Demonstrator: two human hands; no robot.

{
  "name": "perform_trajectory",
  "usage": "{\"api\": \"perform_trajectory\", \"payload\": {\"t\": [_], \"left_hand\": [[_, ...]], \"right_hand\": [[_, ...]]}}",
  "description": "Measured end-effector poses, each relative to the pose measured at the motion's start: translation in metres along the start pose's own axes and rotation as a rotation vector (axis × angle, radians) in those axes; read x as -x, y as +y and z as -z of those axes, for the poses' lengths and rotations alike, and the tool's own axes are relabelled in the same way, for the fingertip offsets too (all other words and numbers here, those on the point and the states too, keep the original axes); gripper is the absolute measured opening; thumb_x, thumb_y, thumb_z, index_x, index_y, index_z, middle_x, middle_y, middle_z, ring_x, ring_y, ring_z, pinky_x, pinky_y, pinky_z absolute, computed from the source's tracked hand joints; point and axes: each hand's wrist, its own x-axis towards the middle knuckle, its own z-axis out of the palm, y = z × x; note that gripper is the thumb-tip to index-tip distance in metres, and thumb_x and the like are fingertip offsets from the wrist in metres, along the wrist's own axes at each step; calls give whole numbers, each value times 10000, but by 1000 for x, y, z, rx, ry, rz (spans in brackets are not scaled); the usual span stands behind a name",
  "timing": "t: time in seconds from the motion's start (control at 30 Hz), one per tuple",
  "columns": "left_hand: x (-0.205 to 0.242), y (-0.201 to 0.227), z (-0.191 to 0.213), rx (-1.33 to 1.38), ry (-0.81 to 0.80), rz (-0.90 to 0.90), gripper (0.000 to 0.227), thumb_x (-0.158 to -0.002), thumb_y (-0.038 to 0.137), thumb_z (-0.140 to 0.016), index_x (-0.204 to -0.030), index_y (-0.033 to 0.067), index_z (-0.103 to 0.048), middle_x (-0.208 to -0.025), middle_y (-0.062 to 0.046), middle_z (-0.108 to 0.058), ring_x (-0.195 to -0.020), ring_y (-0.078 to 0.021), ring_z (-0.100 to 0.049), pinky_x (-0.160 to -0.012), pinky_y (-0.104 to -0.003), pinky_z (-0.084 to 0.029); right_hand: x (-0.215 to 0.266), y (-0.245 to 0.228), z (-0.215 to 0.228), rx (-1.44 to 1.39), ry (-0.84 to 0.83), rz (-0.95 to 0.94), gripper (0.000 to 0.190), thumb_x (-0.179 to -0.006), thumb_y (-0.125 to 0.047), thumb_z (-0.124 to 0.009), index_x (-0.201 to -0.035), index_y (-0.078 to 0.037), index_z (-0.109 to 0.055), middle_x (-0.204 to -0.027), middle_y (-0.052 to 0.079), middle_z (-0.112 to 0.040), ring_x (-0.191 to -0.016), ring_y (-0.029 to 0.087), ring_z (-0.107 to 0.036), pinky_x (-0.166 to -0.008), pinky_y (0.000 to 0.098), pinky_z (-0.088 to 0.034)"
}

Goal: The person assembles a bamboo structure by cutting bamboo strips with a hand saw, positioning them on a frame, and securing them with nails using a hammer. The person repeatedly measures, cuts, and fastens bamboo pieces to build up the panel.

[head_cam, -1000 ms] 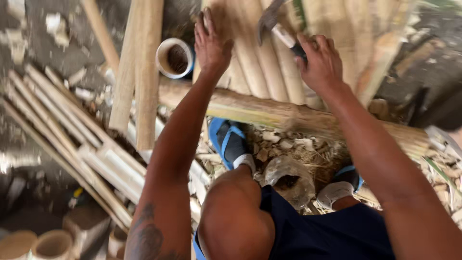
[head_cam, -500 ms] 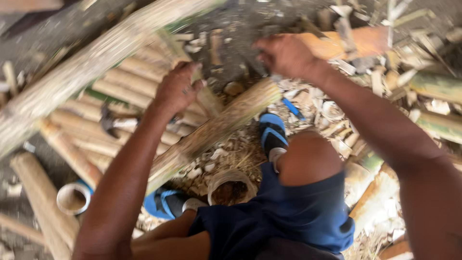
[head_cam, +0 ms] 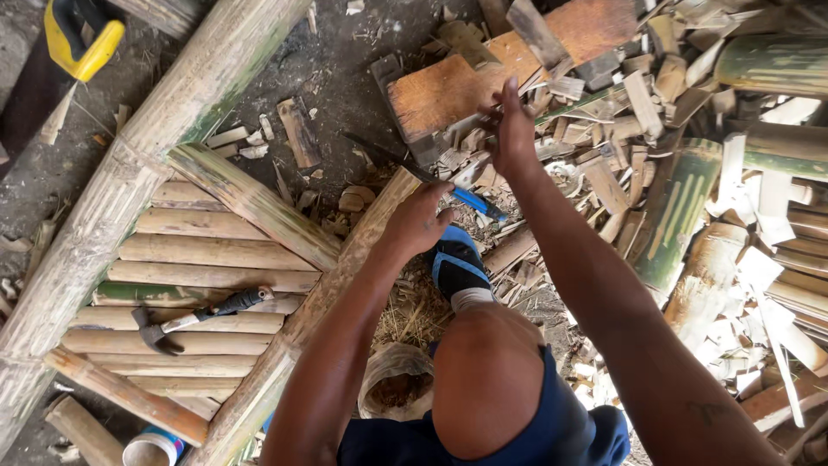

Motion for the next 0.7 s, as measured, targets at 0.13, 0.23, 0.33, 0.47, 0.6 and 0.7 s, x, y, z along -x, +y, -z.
{"api": "perform_trajectory", "payload": {"t": [0.13, 0.23, 0.33, 0.47, 0.6, 0.7], "left_hand": [[8, -11, -2, 17, 0, 93, 495, -987, 280, -646, -1436, 113, -520, -1421, -186, -569, -1235, -363, -614, -1042, -476, -503], [25, -11, 9, 38, 222, 46, 465, -988, 249, -644, -1419, 103, -545, -1382, -182, -606, -1200, -373, -648, -1007, -469, -547], [51, -6, 24, 36, 601, -66, 500, -999, 200, -627, -1472, 96, -504, -1451, -184, -575, -1303, -371, -602, -1091, -446, -532], [90, -12, 51, -531, 849, -110, 585, -961, 289, -669, -1500, 178, -469, -1496, -138, -550, -1426, -318, -447, -1186, -553, -351], [144, -45, 48, -640, 596, 241, 668, -854, 365, -700, -1444, 129, -495, -1319, -163, -618, -1288, -325, -562, -1145, -591, -407], [191, -101, 11, 80, 543, 578, 374, -1039, 335, -655, -1317, 104, -564, -1163, -148, -726, -1049, -354, -721, -869, -499, -582]], "right_hand": [[-50, -17, -20, 54, -5, 32, 470, -995, -493, -542, -1255, -107, -612, -1032, 43, -711, -862, 158, -690, -693, 352, -573], [-40, -25, -27, 91, -49, 186, 211, -989, -249, -677, -1125, -88, -675, -910, 28, -677, -767, 141, -659, -606, 325, -540], [12, -16, -22, 233, -143, 314, 89, -1013, -159, -654, -1063, -88, -672, -885, 5, -685, -745, 107, -656, -592, 295, -524], [85, -1, -19, 487, -607, 380, 170, -1033, -70, -607, -1186, -44, -677, -992, 27, -715, -864, 126, -680, -741, 274, -567], [118, 17, -36, 659, -955, 528, 273, -1017, -65, -638, -1289, -40, -639, -1114, 30, -692, -969, 141, -690, -794, 286, -587], [112, 54, -48, 838, -922, 770, 333, -1074, -110, -707, -1389, -41, -622, -1133, 76, -702, -1082, 184, -696, -938, 338, -592]]}}
